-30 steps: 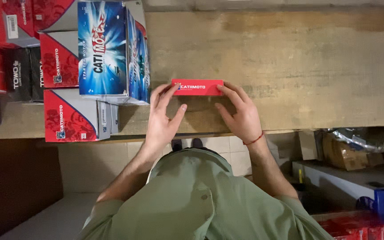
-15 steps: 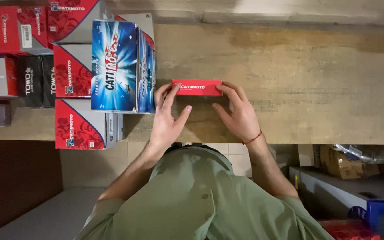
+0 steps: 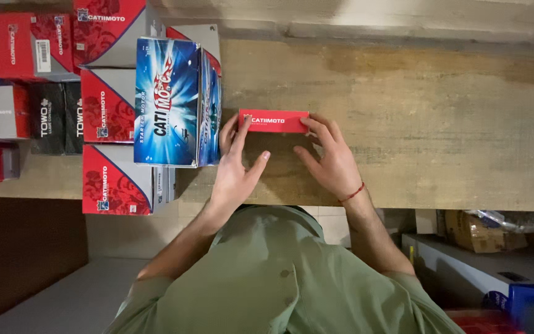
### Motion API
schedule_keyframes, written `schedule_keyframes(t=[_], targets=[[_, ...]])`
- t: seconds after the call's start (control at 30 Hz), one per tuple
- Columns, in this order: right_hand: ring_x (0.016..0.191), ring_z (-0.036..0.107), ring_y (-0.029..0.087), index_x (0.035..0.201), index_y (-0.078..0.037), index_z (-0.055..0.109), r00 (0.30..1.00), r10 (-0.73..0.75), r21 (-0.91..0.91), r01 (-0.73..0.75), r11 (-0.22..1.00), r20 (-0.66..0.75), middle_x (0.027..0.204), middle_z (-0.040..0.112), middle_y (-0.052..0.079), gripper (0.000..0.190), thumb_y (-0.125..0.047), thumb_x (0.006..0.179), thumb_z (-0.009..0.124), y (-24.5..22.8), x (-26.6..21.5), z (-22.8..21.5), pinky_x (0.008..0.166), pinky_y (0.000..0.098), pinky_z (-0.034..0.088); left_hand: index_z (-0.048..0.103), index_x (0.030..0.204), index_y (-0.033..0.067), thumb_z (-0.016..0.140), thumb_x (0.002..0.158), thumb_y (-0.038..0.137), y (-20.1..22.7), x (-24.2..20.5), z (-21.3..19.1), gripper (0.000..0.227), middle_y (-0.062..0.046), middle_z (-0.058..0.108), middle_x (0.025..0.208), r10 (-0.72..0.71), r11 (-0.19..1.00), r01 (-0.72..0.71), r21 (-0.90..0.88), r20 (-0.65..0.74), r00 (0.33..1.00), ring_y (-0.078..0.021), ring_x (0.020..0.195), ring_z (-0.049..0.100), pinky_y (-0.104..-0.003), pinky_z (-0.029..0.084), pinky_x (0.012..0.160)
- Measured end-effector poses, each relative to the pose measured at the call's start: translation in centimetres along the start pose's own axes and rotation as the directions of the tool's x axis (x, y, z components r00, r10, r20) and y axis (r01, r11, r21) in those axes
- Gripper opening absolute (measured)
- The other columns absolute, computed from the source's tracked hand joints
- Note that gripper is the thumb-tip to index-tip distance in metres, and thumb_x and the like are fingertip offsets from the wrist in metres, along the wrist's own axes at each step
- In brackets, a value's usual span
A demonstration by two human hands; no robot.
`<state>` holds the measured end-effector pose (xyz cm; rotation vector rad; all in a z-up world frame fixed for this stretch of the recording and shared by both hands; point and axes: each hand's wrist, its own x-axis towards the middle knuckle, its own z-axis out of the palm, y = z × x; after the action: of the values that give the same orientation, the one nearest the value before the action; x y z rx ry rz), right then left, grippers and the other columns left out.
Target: The person picks up a red product box, writes information from it into a notebook, opens the box to reveal a small white item, and then places the box on a shelf among other similar boxes.
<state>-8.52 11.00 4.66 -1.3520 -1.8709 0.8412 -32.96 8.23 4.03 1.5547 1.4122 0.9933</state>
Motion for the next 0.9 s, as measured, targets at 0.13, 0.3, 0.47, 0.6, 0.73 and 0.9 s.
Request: schedule_keyframes(t=[0.13, 0.3, 0.47, 0.6, 0.73, 0.9], targets=[[0.13, 0.069, 0.049, 0.152, -0.005, 0.062, 1.0, -0.011, -0.015, 0.011, 1.0, -0.01, 0.149, 0.054, 0.025, 0.053, -0.009, 0.103, 0.083, -0.1, 0.0, -0.1, 0.106, 0.0497, 0.064, 0.041, 0.174, 0.0141, 0.078, 0.105, 0.025, 0.1, 0.0, 0.1, 0.079, -0.024, 0.025, 0.179, -0.02, 1.0, 0.02, 0.009, 0.004, 1.0, -0.0519, 0.165, 0.031, -0.059, 0.027, 0.136], [0.127, 0.071, 0.047, 0.151, -0.005, 0.063, 1.0, -0.007, -0.048, 0.006, 0.999, -0.015, 0.147, 0.055, 0.023, 0.053, -0.01, 0.102, 0.084, -0.2, -0.1, -0.3, 0.105, 0.0471, 0.065, 0.04, 0.175, 0.015, 0.077, 0.104, 0.026, -0.4, -0.4, 0.2, 0.081, -0.024, 0.025, 0.178, -0.001, 0.999, 0.001, 0.038, 0.017, 1.0, -0.056, 0.162, 0.033, -0.064, 0.031, 0.134], [0.127, 0.07, 0.048, 0.151, -0.005, 0.062, 1.0, 0.0, -0.038, -0.001, 0.999, -0.012, 0.148, 0.055, 0.024, 0.052, -0.01, 0.103, 0.083, 0.0, -0.3, -0.1, 0.107, 0.0489, 0.064, 0.041, 0.174, 0.0142, 0.077, 0.105, 0.023, -0.4, -0.5, 0.3, 0.079, -0.023, 0.025, 0.177, 0.006, 1.0, -0.007, 0.013, 0.013, 1.0, -0.0561, 0.162, 0.034, -0.066, 0.032, 0.132], [0.129, 0.07, 0.048, 0.155, -0.007, 0.062, 1.0, -0.012, -0.129, 0.01, 0.992, -0.014, 0.148, 0.058, 0.024, 0.058, -0.012, 0.102, 0.084, -0.3, -0.5, 0.0, 0.107, 0.0516, 0.064, 0.04, 0.174, 0.0118, 0.076, 0.105, 0.023, 0.3, -0.4, 0.0, 0.079, -0.025, 0.022, 0.177, -0.035, 0.999, 0.035, 0.028, 0.032, 0.999, -0.0565, 0.162, 0.033, -0.072, 0.033, 0.13], [0.141, 0.063, 0.047, 0.164, -0.011, 0.057, 0.997, -0.072, -0.219, 0.071, 0.973, 0.006, 0.161, 0.057, 0.025, 0.063, -0.015, 0.106, 0.079, -0.3, -1.6, 0.6, 0.112, 0.0544, 0.059, 0.038, 0.176, 0.0154, 0.076, 0.106, 0.023, 0.7, -0.7, -0.1, 0.08, -0.023, 0.018, 0.182, -0.025, 0.999, 0.024, 0.021, 0.048, 0.999, -0.0551, 0.165, 0.027, -0.069, 0.034, 0.13], [0.151, 0.051, 0.05, 0.175, -0.005, 0.038, 0.996, -0.092, -0.25, 0.089, 0.964, 0.002, 0.177, 0.038, 0.029, 0.074, -0.017, 0.11, 0.073, -0.4, -2.4, 2.0, 0.118, 0.0585, 0.053, 0.024, 0.18, 0.0214, 0.074, 0.107, 0.027, 1.3, -0.7, -0.2, 0.088, -0.017, 0.005, 0.188, -0.122, 0.993, 0.12, 0.023, 0.135, 0.983, -0.0525, 0.167, 0.022, -0.07, 0.036, 0.128]])
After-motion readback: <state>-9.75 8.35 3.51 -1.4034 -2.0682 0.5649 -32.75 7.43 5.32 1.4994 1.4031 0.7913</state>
